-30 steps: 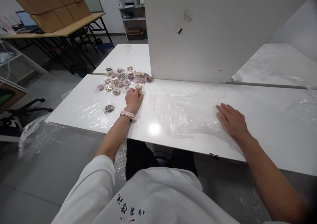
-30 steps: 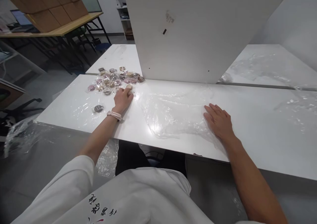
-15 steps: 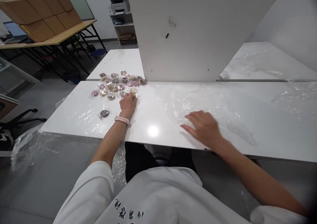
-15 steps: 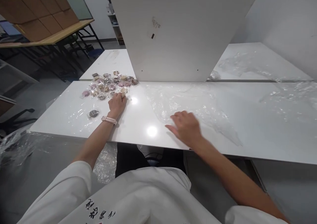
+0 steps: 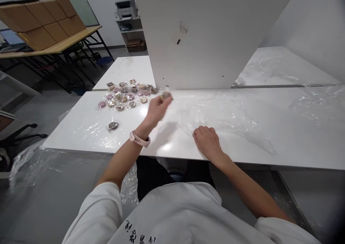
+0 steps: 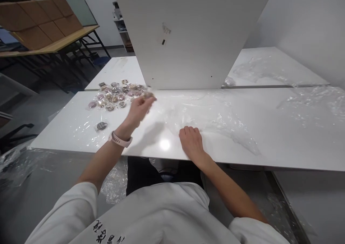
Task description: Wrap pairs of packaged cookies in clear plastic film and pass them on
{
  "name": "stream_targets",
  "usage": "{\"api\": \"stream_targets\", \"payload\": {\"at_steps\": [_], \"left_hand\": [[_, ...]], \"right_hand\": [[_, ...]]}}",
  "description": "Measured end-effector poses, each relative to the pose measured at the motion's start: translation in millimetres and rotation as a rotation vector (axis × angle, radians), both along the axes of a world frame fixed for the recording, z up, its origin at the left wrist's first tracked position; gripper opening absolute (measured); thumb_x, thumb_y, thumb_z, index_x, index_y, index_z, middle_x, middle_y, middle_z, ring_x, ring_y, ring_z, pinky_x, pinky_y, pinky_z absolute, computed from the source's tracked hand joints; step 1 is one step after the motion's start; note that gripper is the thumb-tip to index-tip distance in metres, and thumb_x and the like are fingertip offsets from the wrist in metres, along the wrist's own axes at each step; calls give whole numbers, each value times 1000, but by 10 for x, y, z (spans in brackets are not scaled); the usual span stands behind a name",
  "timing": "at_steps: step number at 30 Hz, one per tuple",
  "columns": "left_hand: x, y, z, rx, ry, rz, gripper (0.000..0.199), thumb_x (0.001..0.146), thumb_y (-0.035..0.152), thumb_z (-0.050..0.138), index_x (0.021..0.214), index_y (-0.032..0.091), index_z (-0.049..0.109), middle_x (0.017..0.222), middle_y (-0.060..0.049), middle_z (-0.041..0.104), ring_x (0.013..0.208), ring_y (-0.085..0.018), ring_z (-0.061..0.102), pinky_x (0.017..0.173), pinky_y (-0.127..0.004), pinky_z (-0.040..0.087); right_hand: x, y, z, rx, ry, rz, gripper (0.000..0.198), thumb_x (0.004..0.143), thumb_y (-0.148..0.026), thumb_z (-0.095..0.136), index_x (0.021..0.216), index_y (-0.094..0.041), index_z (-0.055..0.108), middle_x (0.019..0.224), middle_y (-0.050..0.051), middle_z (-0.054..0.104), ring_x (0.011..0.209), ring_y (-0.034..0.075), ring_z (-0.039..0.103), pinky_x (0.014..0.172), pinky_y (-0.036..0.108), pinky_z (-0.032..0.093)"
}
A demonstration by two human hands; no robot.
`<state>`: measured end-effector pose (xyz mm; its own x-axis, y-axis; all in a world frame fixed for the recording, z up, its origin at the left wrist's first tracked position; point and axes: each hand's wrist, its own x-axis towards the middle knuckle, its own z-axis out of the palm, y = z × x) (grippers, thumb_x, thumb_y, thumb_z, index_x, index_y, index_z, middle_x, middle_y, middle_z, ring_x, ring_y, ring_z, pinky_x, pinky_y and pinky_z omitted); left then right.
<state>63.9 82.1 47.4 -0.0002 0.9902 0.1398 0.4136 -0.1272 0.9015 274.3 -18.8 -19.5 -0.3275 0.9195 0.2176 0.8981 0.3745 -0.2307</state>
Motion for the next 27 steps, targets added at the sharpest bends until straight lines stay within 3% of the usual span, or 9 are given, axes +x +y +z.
{"api": "stream_targets", "payload": {"at_steps": [3,5,7,10,13,16,19,23,27], "left_hand": [[434,-25,-116,-264,-81,-276,35,93,48,56,74,19,54,61,2,42,49,-8,34,47,-25,28],[605,-46,-325,-281,-6,-323,37,92,44,58,67,21,46,58,2,39,48,-8,33,46,-25,27],[657,-102,-560,-191,150,-322,39,93,43,56,64,21,41,57,1,42,49,-9,34,47,-26,27],[566,-225,-820,33,393,-376,34,96,44,49,72,21,46,63,-1,53,51,-11,37,49,-27,28],[397,-292,-907,160,507,-485,33,100,46,43,80,21,51,69,-2,58,52,-12,39,50,-28,28],[249,-268,-886,152,550,-504,35,101,47,42,79,21,50,68,-2,57,51,-12,40,51,-29,29],[128,-207,-843,150,593,-476,35,100,48,43,77,22,49,67,-1,57,51,-12,39,52,-29,29],[-75,-119,-816,133,661,-370,36,100,49,42,79,22,51,67,-2,57,51,-12,40,52,-29,30],[-314,8,-823,138,780,-249,33,101,47,40,88,21,57,74,-4,62,55,-15,47,55,-28,31]], "right_hand": [[-37,-159,237,-287,200,319,24,101,-24,45,99,-18,68,91,9,71,81,22,63,78,37,46],[-20,-323,437,-594,392,625,27,100,-36,53,122,-25,65,102,3,73,76,16,65,72,30,49],[95,-416,520,-745,525,711,35,100,-44,53,132,-32,61,106,0,74,75,14,67,67,27,51],[462,-350,289,-446,537,266,38,104,-45,39,126,-30,66,112,5,73,97,21,69,77,35,55],[921,-138,-168,-132,250,-90,47,103,-46,32,134,-27,62,142,10,60,129,30,56,102,51,47],[1289,119,-461,-134,-5,-107,55,104,-48,26,150,-29,48,161,4,40,148,28,36,120,54,30],[1507,428,-484,-175,-78,-158,60,104,-50,19,157,-30,36,165,0,32,153,24,25,124,51,21],[1566,864,-401,-199,-61,-238,67,101,-58,20,156,-24,38,165,6,32,152,29,27,121,53,26],[1367,1222,-428,-110,-11,-192,68,96,-65,33,143,-20,52,152,13,48,138,36,42,109,54,39]]}}
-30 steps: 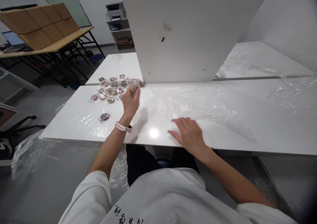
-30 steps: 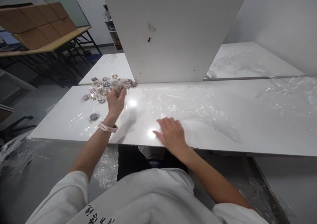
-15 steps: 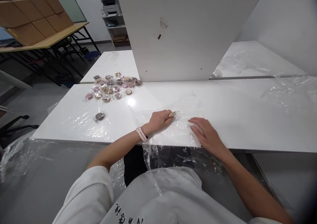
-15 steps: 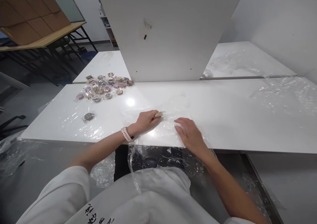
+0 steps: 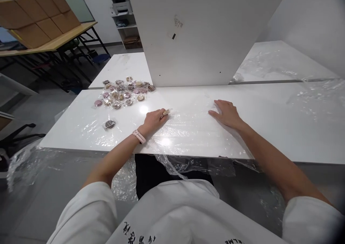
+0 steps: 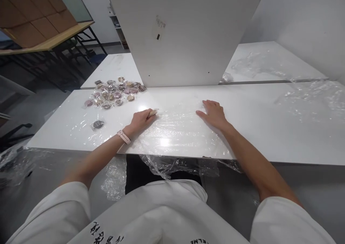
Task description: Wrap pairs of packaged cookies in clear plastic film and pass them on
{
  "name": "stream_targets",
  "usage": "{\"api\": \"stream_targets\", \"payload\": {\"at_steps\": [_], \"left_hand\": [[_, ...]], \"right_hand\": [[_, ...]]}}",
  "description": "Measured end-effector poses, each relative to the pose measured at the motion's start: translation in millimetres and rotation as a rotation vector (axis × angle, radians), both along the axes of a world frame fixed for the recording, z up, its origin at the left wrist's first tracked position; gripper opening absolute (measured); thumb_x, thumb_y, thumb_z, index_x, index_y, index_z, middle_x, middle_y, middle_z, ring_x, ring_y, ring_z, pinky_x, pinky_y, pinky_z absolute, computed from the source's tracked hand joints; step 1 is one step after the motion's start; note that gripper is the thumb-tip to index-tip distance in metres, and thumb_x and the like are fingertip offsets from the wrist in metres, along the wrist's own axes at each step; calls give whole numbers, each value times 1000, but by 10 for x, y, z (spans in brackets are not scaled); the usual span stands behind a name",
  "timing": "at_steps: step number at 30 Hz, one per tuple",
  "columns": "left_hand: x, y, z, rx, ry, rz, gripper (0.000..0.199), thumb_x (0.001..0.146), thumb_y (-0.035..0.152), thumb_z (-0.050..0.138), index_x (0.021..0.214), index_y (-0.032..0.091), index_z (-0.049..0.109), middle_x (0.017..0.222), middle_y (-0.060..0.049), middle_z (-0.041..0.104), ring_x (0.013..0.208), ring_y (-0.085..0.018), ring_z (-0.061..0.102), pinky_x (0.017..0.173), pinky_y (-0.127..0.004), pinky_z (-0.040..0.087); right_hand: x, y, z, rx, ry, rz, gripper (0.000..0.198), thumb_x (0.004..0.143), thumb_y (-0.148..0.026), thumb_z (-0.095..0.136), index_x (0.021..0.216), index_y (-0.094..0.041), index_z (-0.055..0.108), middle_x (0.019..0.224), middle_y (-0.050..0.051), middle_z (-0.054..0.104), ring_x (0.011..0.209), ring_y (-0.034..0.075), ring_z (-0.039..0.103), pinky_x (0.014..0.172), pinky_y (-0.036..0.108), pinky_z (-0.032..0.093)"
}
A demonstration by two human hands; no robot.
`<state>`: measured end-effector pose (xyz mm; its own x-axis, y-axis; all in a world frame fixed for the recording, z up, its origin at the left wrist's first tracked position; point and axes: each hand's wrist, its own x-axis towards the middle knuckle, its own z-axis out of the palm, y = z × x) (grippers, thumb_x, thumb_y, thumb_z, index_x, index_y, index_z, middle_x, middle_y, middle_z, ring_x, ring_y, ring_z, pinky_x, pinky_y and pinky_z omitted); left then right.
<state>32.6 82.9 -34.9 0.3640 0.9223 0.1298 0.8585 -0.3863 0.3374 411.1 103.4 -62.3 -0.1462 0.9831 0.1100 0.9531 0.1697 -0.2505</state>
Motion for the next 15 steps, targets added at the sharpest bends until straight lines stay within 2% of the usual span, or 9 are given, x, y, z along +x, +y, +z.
{"api": "stream_targets", "payload": {"at_steps": [2,4,6,8,10,11,13,15], "left_hand": [[-84,82,-8,21,67,31,32,101,46,40,96,21,59,79,-5,66,60,-17,53,56,-29,31],[-137,174,-13,38,128,68,31,101,44,40,102,21,60,84,-7,68,66,-20,58,58,-29,32],[-177,275,-6,50,174,101,29,101,43,41,105,21,60,88,-9,69,72,-23,62,61,-30,33],[-221,372,28,46,210,129,30,101,42,40,107,20,60,90,-10,70,74,-24,63,63,-31,34],[-257,441,107,35,226,182,32,102,42,38,107,19,60,88,-11,69,72,-25,63,62,-31,35],[-258,457,165,42,222,218,33,102,42,38,108,18,60,87,-11,69,71,-25,62,62,-31,35],[-194,435,311,85,171,258,34,102,43,38,108,18,60,85,-10,68,69,-23,60,62,-32,35],[-17,343,462,123,81,180,33,102,43,40,109,18,61,86,-9,67,67,-21,58,61,-31,35]], "right_hand": [[-140,196,-7,69,-3,54,55,98,-59,36,125,-19,64,134,14,61,125,35,51,104,52,42],[-270,426,38,107,-23,71,46,101,-47,35,107,-17,69,114,15,66,116,33,54,101,52,42],[-388,646,138,122,-38,40,44,103,-35,31,105,-14,69,109,18,65,114,34,55,99,53,42],[-510,771,258,137,-18,-5,46,104,-28,24,119,-11,65,117,21,62,115,34,56,97,54,43],[-651,736,335,143,44,8,48,106,-30,22,135,-13,56,127,20,59,115,33,59,97,53,45],[-726,662,341,129,77,56,48,106,-36,24,140,-17,53,132,17,58,116,32,59,98,52,46],[-860,461,278,52,106,246,50,106,-48,28,145,-27,50,144,9,55,126,30,56,106,51,43],[-947,310,152,-33,75,438,52,105,-56,27,149,-34,46,157,1,44,143,28,42,117,52,33]]}}
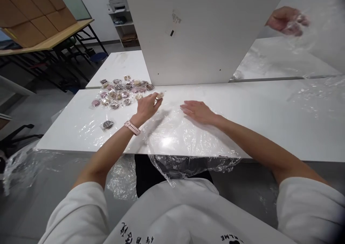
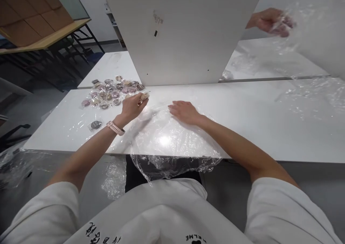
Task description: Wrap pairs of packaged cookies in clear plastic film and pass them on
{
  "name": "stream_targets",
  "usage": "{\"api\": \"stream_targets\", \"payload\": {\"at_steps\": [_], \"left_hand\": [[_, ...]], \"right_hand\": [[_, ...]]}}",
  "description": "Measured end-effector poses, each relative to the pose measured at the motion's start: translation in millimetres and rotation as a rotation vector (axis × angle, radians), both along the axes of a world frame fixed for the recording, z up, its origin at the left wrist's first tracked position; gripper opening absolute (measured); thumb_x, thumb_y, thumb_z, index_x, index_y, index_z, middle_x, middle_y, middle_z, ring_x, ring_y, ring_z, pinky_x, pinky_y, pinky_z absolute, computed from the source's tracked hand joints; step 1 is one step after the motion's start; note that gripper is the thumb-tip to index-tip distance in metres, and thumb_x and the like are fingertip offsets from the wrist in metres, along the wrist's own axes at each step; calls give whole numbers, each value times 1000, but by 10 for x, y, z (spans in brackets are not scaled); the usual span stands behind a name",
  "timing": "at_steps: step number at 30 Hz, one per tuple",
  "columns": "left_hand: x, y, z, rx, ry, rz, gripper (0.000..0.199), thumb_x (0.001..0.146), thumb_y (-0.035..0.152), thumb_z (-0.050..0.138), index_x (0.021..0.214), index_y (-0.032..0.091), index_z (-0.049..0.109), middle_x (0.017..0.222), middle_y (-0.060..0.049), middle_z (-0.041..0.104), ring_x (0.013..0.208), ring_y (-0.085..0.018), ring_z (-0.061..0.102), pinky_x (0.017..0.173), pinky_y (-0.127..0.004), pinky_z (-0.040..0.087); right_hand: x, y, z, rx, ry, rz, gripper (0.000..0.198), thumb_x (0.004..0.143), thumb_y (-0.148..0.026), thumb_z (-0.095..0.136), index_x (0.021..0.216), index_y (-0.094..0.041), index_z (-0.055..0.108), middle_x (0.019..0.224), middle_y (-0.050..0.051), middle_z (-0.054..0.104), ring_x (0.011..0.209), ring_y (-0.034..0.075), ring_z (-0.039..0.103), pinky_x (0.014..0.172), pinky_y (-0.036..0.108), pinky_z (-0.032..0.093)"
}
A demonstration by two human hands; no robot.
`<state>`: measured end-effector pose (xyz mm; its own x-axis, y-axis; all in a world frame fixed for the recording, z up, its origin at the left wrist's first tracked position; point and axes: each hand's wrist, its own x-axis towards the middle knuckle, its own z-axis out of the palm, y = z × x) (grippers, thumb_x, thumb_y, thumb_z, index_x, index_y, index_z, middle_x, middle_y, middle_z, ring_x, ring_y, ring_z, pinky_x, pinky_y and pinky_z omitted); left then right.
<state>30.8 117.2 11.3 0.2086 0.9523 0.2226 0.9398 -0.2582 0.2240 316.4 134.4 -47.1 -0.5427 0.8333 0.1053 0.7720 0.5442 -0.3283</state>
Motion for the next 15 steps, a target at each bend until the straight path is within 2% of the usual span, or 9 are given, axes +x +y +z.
{"api": "stream_targets", "payload": {"at_steps": [2,4,6,8,9,11,13,15], "left_hand": [[271,-143,93,-23,-74,-198,32,102,41,41,108,18,62,86,-9,66,64,-19,56,59,-31,35],[570,-297,71,-79,-90,-419,31,103,41,40,105,19,62,83,-7,65,61,-16,52,58,-30,34],[813,-417,-73,-99,-32,-593,34,105,41,37,102,19,63,81,-6,64,60,-15,50,57,-30,35],[945,-475,-286,-49,52,-697,36,105,42,37,101,18,63,86,-8,65,68,-17,53,63,-31,40],[963,-484,-389,-13,78,-722,37,104,44,38,103,18,63,93,-9,67,77,-19,57,69,-33,43],[909,-495,-535,32,80,-721,44,102,53,42,119,17,61,120,-14,65,105,-27,59,89,-42,46],[752,-559,-569,26,40,-670,67,95,65,47,143,18,47,150,-19,47,134,-35,45,110,-54,35],[517,-727,-504,-19,5,-621,89,89,72,51,157,21,27,165,-19,25,150,-39,24,120,-60,19]], "right_hand": [[-25,6,-125,-33,-42,53,56,106,-56,23,154,-33,39,166,0,30,153,27,25,123,54,21],[-7,170,-201,-33,-62,-35,58,106,-52,20,157,-28,35,168,2,24,155,26,18,124,54,15],[22,394,-223,-34,-72,-116,58,107,-47,19,158,-23,35,168,5,24,155,25,18,124,53,14],[41,573,-220,-30,-82,-144,58,106,-45,21,157,-23,36,167,5,26,155,25,19,125,52,15],[44,630,-220,-26,-87,-148,58,105,-45,22,157,-24,37,167,5,27,155,24,20,125,51,16],[42,687,-231,-4,-82,-145,58,104,-45,24,155,-25,41,165,4,30,154,24,23,124,50,18],[38,694,-239,38,-42,-145,57,103,-46,28,153,-23,45,163,6,36,152,25,29,123,50,22],[43,645,-207,114,33,-200,57,102,-45,31,150,-20,48,160,10,41,149,27,34,121,51,27]]}}
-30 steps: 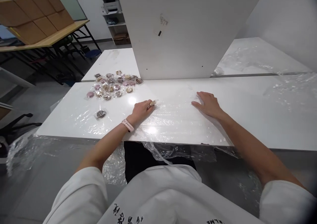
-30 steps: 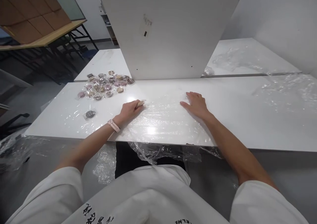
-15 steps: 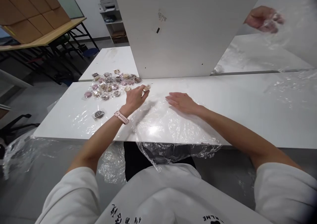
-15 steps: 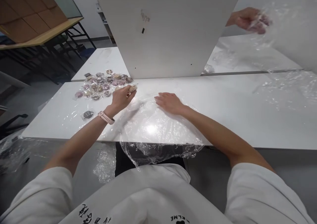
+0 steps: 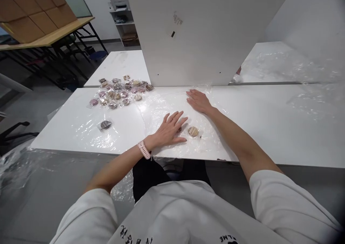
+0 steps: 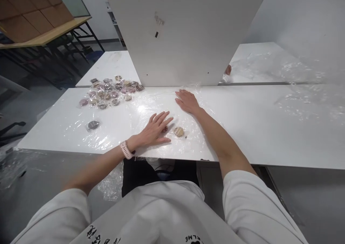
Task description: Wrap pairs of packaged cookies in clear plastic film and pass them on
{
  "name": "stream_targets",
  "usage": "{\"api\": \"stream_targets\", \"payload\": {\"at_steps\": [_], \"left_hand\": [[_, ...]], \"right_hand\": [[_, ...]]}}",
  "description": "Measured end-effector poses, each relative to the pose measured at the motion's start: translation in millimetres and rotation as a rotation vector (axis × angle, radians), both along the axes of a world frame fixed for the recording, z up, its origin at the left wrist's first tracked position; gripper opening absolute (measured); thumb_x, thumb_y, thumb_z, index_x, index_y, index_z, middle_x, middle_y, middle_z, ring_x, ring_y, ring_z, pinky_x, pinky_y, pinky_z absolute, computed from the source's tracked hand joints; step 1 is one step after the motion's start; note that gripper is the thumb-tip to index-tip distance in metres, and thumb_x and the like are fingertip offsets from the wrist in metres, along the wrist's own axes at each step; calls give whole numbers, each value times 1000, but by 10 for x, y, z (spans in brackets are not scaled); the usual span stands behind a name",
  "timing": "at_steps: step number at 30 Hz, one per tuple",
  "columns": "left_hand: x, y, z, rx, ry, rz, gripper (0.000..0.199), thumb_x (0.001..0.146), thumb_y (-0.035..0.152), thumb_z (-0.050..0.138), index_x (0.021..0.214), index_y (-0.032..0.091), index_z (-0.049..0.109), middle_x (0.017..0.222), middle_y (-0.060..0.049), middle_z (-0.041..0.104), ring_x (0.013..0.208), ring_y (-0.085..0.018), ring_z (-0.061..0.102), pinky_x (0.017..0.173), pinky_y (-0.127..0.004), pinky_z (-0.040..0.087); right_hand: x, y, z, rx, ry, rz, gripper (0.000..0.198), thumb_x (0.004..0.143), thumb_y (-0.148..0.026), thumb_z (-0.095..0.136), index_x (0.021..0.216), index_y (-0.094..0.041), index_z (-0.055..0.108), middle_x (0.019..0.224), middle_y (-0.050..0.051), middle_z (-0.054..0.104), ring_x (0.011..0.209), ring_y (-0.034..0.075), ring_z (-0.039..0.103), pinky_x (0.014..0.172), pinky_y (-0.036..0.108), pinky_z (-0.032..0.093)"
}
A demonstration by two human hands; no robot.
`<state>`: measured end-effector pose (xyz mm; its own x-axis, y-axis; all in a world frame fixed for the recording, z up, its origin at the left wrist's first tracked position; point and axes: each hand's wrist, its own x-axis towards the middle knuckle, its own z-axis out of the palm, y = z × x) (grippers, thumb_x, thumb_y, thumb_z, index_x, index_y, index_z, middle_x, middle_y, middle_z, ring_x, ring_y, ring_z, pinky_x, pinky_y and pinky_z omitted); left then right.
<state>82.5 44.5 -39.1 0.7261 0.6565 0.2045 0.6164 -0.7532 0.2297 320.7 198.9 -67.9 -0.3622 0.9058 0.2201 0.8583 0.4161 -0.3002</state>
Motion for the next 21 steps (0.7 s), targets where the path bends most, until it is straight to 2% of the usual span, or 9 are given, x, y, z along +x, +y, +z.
{"api": "stream_targets", "payload": {"at_steps": [3,5,8,10,12,14,16,19,21], "left_hand": [[-425,-433,138,-103,11,-1,103,84,76,55,162,24,12,169,-17,14,155,-38,15,124,-60,14],[-698,-747,159,-139,40,-1,104,82,72,62,162,24,15,168,-17,17,155,-39,16,124,-62,16],[-985,-1061,66,-121,11,96,64,96,41,61,153,28,37,163,-13,34,152,-34,28,121,-61,26],[-1059,-1111,1,-83,-91,157,38,99,26,57,136,28,57,151,-10,52,144,-30,42,115,-56,39],[-1049,-1047,11,-56,-220,166,19,98,23,58,113,26,69,133,-9,65,130,-27,53,103,-49,51],[-988,-911,128,-27,-321,149,11,96,26,62,96,24,72,119,-8,70,113,-24,59,88,-40,56],[-899,-739,333,36,-358,170,13,95,31,64,89,24,74,108,-7,71,99,-21,59,76,-34,54],[-718,-453,675,139,-288,317,19,93,39,67,86,24,77,90,-6,68,85,-20,56,64,-30,46],[-554,-243,838,101,-216,456,21,93,38,66,86,23,78,78,-5,66,75,-18,57,61,-28,42]], "right_hand": [[38,-308,160,188,182,-99,52,102,-45,33,138,-18,58,148,15,54,138,30,47,114,53,36],[70,-747,297,268,305,22,44,103,-46,36,125,-20,65,127,13,68,122,27,59,105,48,44],[58,-1631,414,260,348,396,37,100,-51,51,117,-22,65,112,8,73,109,23,65,95,41,51],[-14,-2170,388,264,262,469,43,93,-51,63,123,-19,63,121,11,70,113,26,62,95,42,50],[-119,-2533,293,282,177,415,40,93,-40,67,125,-17,62,123,14,68,113,27,61,94,42,49],[-218,-2690,180,297,171,296,29,94,-29,65,121,-17,64,118,14,68,108,26,62,91,41,50],[-275,-2691,113,306,235,203,14,96,-23,62,109,-19,66,108,11,70,101,24,63,86,38,50],[-254,-2534,155,301,344,139,11,98,-19,57,93,-21,66,99,8,70,94,22,64,82,37,49],[-183,-2371,243,266,398,84,12,98,-22,56,90,-22,65,98,7,70,93,22,64,81,37,49]]}}
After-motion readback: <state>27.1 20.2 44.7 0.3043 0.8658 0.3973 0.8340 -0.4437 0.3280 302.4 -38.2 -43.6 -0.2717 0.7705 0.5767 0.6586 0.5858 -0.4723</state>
